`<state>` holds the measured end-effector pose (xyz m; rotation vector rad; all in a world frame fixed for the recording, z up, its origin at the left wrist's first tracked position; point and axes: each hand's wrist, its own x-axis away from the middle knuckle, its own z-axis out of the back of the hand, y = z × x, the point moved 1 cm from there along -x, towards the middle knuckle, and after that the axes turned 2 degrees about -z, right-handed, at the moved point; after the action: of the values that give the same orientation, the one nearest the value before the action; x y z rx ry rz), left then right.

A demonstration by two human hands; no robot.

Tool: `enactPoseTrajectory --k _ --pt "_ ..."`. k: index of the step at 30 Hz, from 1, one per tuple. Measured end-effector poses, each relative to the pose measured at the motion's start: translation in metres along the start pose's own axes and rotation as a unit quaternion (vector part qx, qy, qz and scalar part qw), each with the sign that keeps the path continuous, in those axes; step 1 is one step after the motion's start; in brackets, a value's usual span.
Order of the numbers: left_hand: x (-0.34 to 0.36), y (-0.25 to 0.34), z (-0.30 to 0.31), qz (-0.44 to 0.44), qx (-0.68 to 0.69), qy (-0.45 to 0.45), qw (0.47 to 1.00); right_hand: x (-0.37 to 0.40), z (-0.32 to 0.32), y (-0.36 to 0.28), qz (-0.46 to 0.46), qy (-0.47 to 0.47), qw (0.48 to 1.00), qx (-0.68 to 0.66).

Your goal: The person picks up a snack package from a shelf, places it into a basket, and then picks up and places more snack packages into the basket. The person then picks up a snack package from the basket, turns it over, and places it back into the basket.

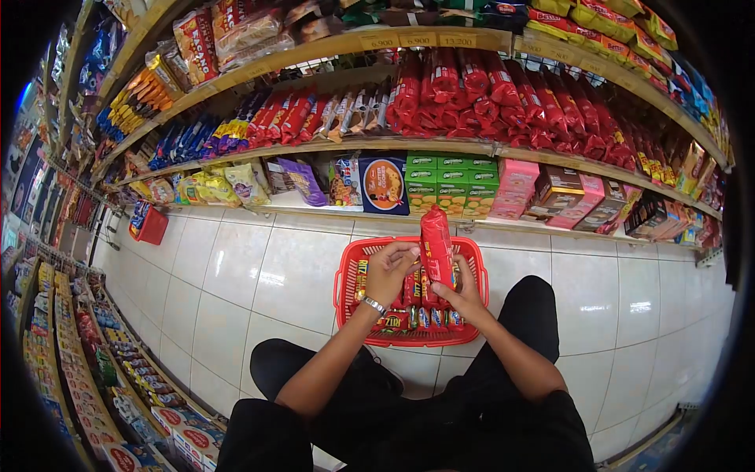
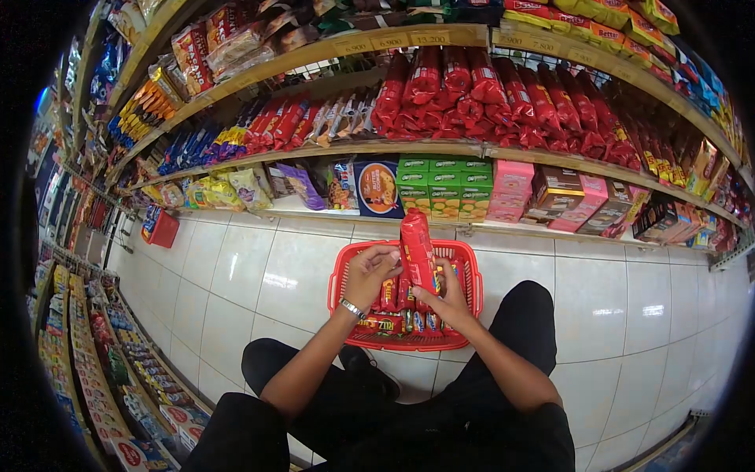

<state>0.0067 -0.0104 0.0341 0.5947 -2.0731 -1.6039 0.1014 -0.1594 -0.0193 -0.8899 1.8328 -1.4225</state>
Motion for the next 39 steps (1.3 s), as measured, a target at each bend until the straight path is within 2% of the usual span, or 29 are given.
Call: enactPoseTrajectory --k 5,8,12,13,16,19,24,26,27,28,30,31,32,34,37,39 --pt "-0.002 -0.004 0.003 0.015 0.002 0.007 1.000 -0.003 0.004 0.008 -0.021 0.014 1.000 0.016" --pt "-0.003 -0.007 0.006 -0.003 -0.042 -0.011 0.999 -0.004 0.001 0.000 -0.022 0.004 1.000 0.016" --pt "0.000 -0.002 0.002 -0.026 -0.002 0.018 0.999 -0.007 0.004 0.007 0.001 0.007 0.997 0.078" --pt "0.000 -0.004 0.005 -0.018 -0.011 0.031 0.999 -0.006 0.004 0.003 -0.028 -0.002 0.998 0.063" --pt "0.000 -0.002 0.007 -0.026 -0.031 0.050 0.998 -0.008 0.004 0.003 -0.005 -0.004 0.998 0.070" --pt "0.002 -0.001 0.009 -0.033 -0.050 0.081 0.995 -0.009 0.004 0.004 -0.020 -0.015 0.997 0.077" --pt "-0.001 -0.003 0.012 -0.052 -0.067 0.065 0.994 -0.011 0.007 0.003 -0.020 -0.011 0.998 0.062" --pt "-0.001 0.000 0.012 -0.052 -0.067 0.049 0.995 -0.014 0.016 -0.009 0.056 0.031 0.988 0.141" --pt "-0.001 0.001 0.014 -0.052 -0.073 0.044 0.995 -0.015 0.025 -0.014 0.016 0.035 0.994 0.104" --pt "0.000 0.003 0.015 -0.054 -0.080 0.040 0.995 -0.017 0.034 -0.024 0.022 0.040 0.993 0.109" --pt "0.000 0.012 0.016 -0.059 -0.082 0.034 0.994 -0.022 0.054 -0.049 0.068 0.144 0.987 0.007" --pt "-0.001 0.014 0.017 -0.056 -0.084 0.040 0.994 -0.026 0.068 -0.068 0.157 0.227 0.953 0.122" --pt "0.000 0.016 0.017 -0.052 -0.085 0.045 0.994 -0.031 0.082 -0.090 0.239 0.306 0.891 0.234" --pt "0.000 0.016 0.017 -0.050 -0.073 0.036 0.995 -0.037 0.110 -0.133 0.218 0.338 0.895 0.193" --pt "0.000 0.005 0.027 -0.024 -0.136 0.004 0.990 -0.035 0.131 -0.203 0.215 0.379 0.874 0.216" --pt "0.003 0.005 0.027 -0.027 -0.155 -0.028 0.987 -0.038 0.148 -0.229 0.137 0.392 0.856 0.309"
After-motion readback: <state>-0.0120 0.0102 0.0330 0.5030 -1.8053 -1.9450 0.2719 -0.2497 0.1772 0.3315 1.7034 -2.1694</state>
